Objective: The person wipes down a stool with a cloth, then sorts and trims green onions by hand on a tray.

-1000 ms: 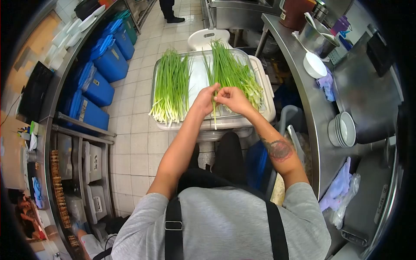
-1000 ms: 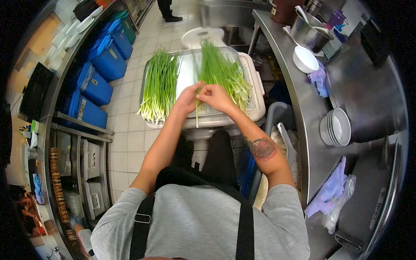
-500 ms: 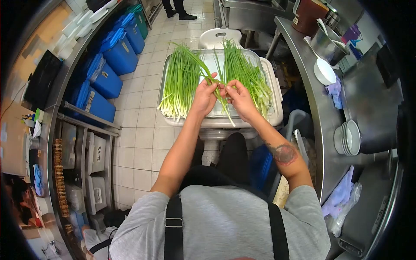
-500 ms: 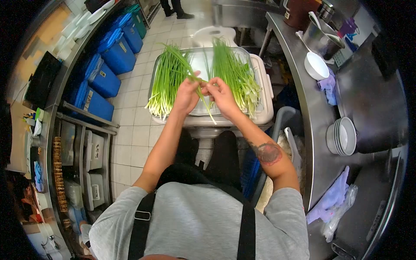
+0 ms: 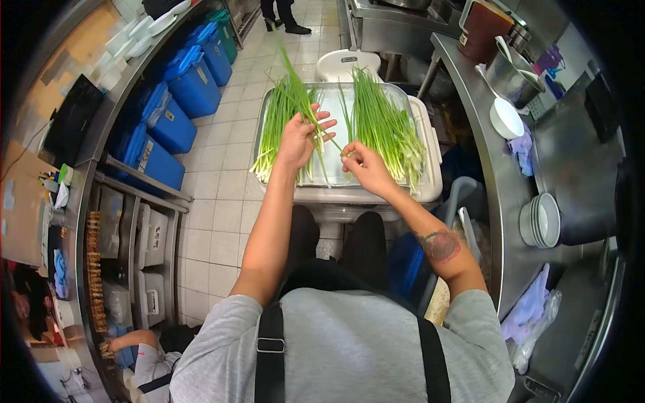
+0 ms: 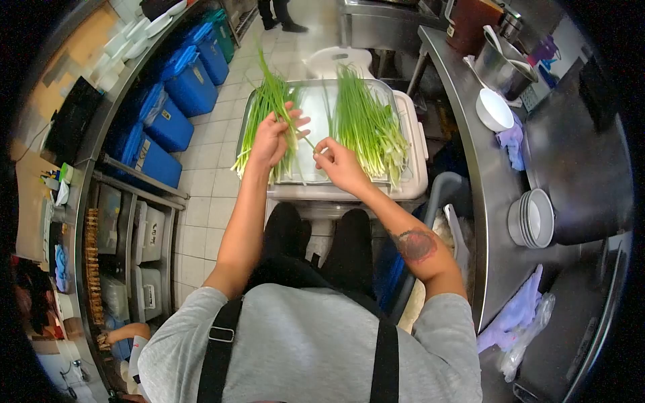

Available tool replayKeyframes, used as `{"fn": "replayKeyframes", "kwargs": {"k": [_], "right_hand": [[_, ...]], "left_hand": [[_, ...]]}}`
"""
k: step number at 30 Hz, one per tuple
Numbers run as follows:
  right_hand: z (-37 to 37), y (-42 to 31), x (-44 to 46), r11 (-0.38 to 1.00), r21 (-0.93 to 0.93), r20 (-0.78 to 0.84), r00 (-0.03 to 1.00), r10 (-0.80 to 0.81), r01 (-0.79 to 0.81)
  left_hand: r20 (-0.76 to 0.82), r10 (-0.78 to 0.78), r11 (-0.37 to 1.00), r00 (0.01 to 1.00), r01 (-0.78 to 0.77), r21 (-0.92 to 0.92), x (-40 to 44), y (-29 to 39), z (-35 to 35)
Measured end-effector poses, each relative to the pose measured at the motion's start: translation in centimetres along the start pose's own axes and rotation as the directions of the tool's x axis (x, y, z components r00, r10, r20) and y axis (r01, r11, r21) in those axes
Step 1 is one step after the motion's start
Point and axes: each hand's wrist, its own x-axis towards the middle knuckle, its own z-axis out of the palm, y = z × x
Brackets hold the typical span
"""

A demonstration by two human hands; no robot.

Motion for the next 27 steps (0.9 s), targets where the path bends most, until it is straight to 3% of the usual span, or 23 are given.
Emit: {"fn": "replayKeyframes", "kwargs": {"k": [4, 7, 10, 19, 22, 27], "right_hand": [[0.2, 0.2, -0.2, 0.987, -0.118, -0.025, 0.993, -0.112, 0.109], [0.0, -0.2, 0.0, 0.991, 0.108, 0.035, 0.997, 0.072, -0.076], [-0.2, 1.2, 0.7, 0.981, 0.191, 0.006, 1.0, 0.02, -0.021], [0.0, 1.6, 0.3, 0.996, 0.008, -0.097, 0.991, 0.089, -0.089], [0.1, 1.6, 0.3, 0.992, 0.031, -0.082, 0.988, 0.128, -0.126], [-0.4, 1.4, 0.5, 0.81, 0.528, -0.014, 0.951, 0.309, -0.255]], "left_hand": [[0.027, 0.008, 0.999, 1.0, -0.008, 0.033, 0.0, -0.6, -0.1], [0.033, -0.002, 0.998, 0.999, -0.001, 0.069, 0.0, -0.7, -0.1], [0.042, -0.018, 0.999, 0.999, 0.015, 0.048, -0.2, -0.6, 0.4], [0.052, -0.004, 0.991, 0.999, 0.011, -0.132, -1.0, -0.6, 1.8], [0.0, 0.03, 0.997, 1.0, -0.03, -0.067, -0.8, -1.2, 2.1], [0.005, 0.115, 0.99, 0.993, -0.114, -0.079, -0.7, -1.1, 2.7]]}}
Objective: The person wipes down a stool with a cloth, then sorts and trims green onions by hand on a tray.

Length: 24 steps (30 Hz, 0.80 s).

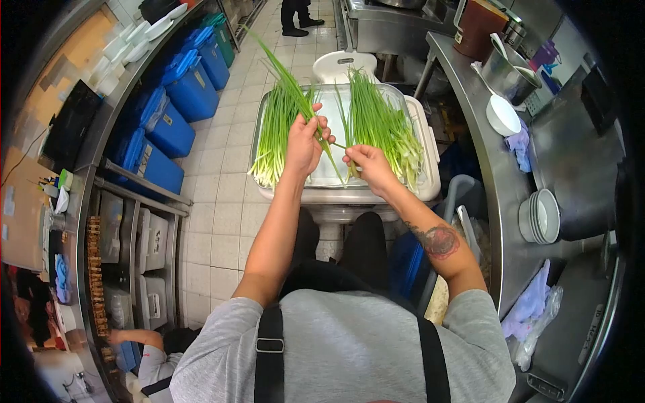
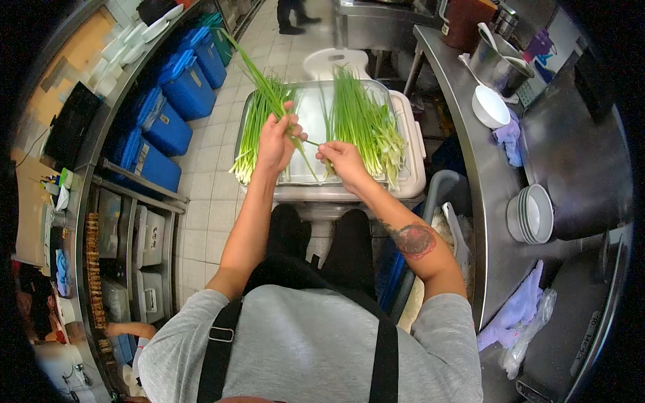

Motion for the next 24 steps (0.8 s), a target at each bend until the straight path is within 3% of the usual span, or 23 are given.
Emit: {"fn": "replayKeyframes", "kwargs": {"k": [5, 10, 14, 19, 24], "right_hand": [[-0.9, -0.8, 0.3, 0.966, 0.23, -0.091, 0.986, 0.14, -0.116], [-1.6, -2.5, 0.3, 0.97, 0.233, -0.052, 0.995, 0.08, -0.065], [-2.3, -3.4, 0.2, 0.971, 0.235, -0.035, 0.999, -0.023, 0.03], [-3.8, -3.1, 1.1, 0.963, 0.259, -0.069, 0.996, -0.061, 0.077], [-4.7, -1.6, 2.0, 0.943, 0.333, -0.208, 0.977, 0.053, 0.02]], "left_hand": [[0.037, 0.0, 0.999, 0.999, -0.001, 0.041, -0.6, 0.4, 0.6], [0.143, -0.186, 0.959, 0.972, 0.148, 0.242, -1.8, 0.2, 0.6], [0.131, -0.256, 0.861, 0.958, 0.165, 0.481, -3.8, -1.2, 0.6], [0.15, -0.365, 0.819, 0.919, 0.24, 0.522, -7.0, -1.8, 1.3], [0.153, -0.364, 0.856, 0.918, 0.265, 0.444, -8.4, -1.7, 0.8]]}}
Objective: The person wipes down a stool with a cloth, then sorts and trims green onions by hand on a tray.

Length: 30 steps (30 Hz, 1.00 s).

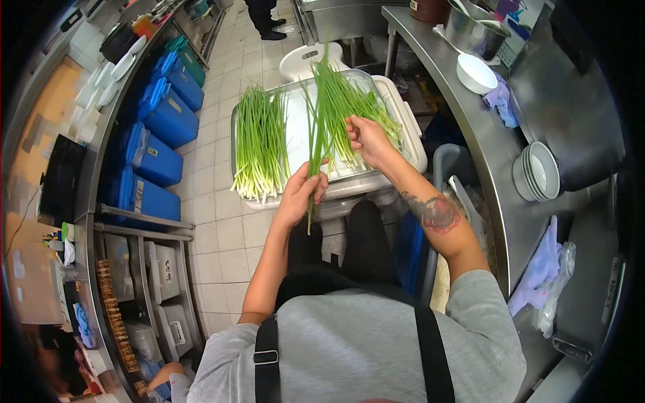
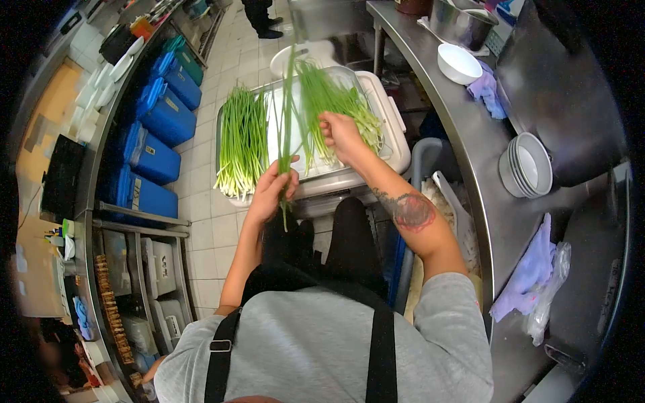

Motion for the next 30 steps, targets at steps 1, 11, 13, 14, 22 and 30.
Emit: {"fn": "replayKeyframes", "kwargs": {"k": [1, 11, 13, 14, 22, 30], "right_hand": [[-0.3, 0.3, 0.2, 0.999, 0.022, -0.034, 0.999, 0.027, -0.027], [0.5, -1.6, -0.8, 0.995, 0.092, 0.173, 0.984, -0.039, 0.023], [0.0, -2.1, -0.7, 0.996, 0.059, 0.206, 0.975, -0.082, 0.072], [-0.1, -2.2, -0.6, 0.995, 0.057, 0.198, 0.976, -0.087, 0.077], [1.7, -0.5, -1.7, 0.984, -0.172, 0.304, 0.953, 0.0, 0.055], [4.2, 2.5, -4.0, 0.916, -0.37, 0.371, 0.929, -0.009, 0.156]], "left_hand": [[-0.007, 0.007, 1.0, 1.0, -0.007, -0.021, -0.2, 0.0, -0.1], [-0.072, -0.044, 0.993, 0.996, 0.052, 0.108, -1.9, -0.9, -0.3], [-0.079, -0.034, 0.99, 0.996, 0.044, 0.131, -2.2, -1.6, -0.6], [-0.083, -0.041, 0.992, 0.996, 0.05, 0.116, -2.3, -1.8, -0.6], [-0.18, -0.024, 0.999, 0.983, 0.029, 0.026, -1.0, -1.8, -0.2], [-0.317, 0.023, 0.999, 0.948, -0.006, 0.054, 0.7, -1.8, -0.6]]}}
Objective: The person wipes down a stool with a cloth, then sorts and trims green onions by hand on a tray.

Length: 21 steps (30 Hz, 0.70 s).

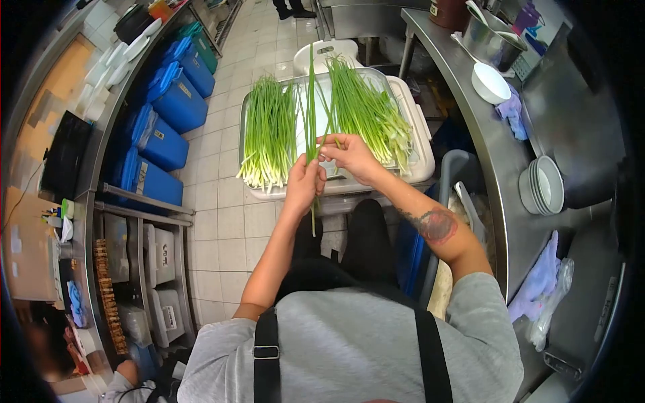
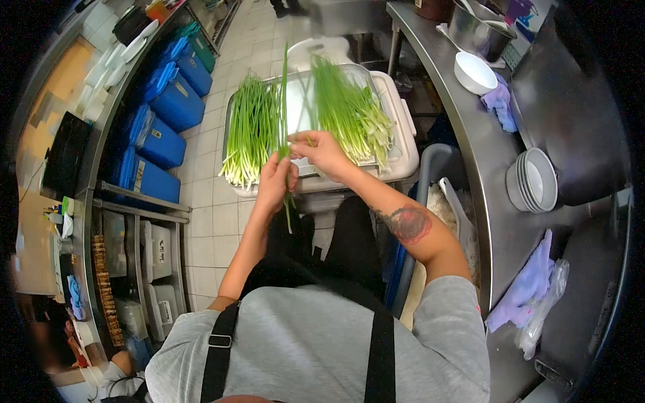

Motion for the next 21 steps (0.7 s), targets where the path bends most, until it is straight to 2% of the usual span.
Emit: {"fn": "replayKeyframes", "kwargs": {"k": [3, 7, 9, 13, 16, 18, 19, 21], "right_hand": [[0.2, 0.2, 0.0, 0.999, -0.014, -0.05, 0.998, -0.032, 0.031], [0.3, 0.2, 0.1, 0.997, 0.006, -0.092, 0.993, -0.075, 0.076], [-0.2, 0.9, 0.6, 0.984, -0.114, -0.084, 0.985, -0.15, 0.14], [-0.9, 1.0, 0.8, 0.933, -0.331, -0.066, 0.983, -0.17, 0.139], [-1.1, 1.1, 0.9, 0.893, -0.409, -0.096, 0.964, -0.248, 0.189], [-2.4, 1.8, 1.5, 0.925, -0.347, -0.148, 0.964, -0.22, 0.158], [-2.9, 2.1, 1.9, 0.938, -0.316, -0.17, 0.964, -0.207, 0.146], [-2.4, 1.7, 1.6, 0.946, -0.304, -0.117, 0.981, -0.156, 0.114]], "left_hand": [[-0.014, 0.027, 0.997, 1.0, -0.026, 0.076, 0.0, 0.1, 0.6], [-0.047, 0.03, 0.997, 0.998, -0.027, 0.069, -0.2, 0.1, 1.1], [-0.037, -0.018, 1.0, 0.999, 0.019, 0.024, -0.3, 0.3, 1.0], [-0.076, -0.015, 0.991, 0.997, 0.025, 0.134, -0.3, 0.6, 0.9], [-0.123, -0.016, 0.987, 0.992, 0.035, 0.158, -0.5, 0.1, 0.2], [-0.162, -0.023, 0.987, 0.986, 0.048, 0.151, -0.5, -0.1, -1.0], [-0.114, -0.006, 0.992, 0.993, 0.02, 0.126, -0.3, -0.2, -1.9], [-0.185, -0.018, 0.999, 0.983, 0.024, 0.032, 0.0, 0.8, -1.4]]}}
